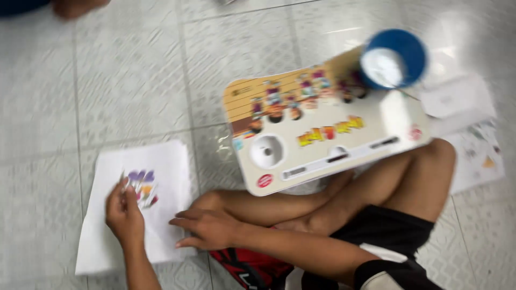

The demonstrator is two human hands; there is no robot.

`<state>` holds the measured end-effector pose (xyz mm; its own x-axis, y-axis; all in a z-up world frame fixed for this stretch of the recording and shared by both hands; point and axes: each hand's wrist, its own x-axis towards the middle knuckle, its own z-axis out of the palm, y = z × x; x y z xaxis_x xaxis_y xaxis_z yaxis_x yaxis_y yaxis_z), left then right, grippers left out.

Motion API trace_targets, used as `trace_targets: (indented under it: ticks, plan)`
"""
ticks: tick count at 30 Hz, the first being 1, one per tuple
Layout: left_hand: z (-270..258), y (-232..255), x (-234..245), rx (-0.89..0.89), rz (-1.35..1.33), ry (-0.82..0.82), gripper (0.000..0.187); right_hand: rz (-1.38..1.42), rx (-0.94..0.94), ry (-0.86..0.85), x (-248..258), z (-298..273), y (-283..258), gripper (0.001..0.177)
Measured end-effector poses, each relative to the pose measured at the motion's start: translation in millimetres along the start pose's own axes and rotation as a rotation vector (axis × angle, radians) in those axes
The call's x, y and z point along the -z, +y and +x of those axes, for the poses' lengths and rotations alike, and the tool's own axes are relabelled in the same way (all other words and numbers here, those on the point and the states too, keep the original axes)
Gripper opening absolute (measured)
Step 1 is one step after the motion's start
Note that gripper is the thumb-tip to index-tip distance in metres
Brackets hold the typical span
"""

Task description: Folding paper sheets and applying glue with a stick to assemble handmade paper bags.

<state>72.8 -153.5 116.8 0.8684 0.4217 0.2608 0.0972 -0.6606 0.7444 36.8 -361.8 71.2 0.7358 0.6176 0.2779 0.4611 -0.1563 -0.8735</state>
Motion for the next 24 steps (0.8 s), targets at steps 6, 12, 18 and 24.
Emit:
trace_targets:
  ticks: [6,12,18,24]
  plan:
    - [-50,172,-128,-0.164,-0.427,-0.333,0.020,0.300,-0.111,0.405,201,-86,5,0.032]
    - [-109,348,-247,-0.604,-0.425,-0.717,0.014,0.001,-0.229,0.915,343,-233,40,0.025]
    - [-157,427,-389,-0.897,-0.337,-1.040,0.012,0.011,-0.691,1.440,396,-386,102,0.019]
    - [-188,451,-511,-0.820,-0.150,-1.236,0.025,0.087,-1.112,1.629,354,-489,163,0.030]
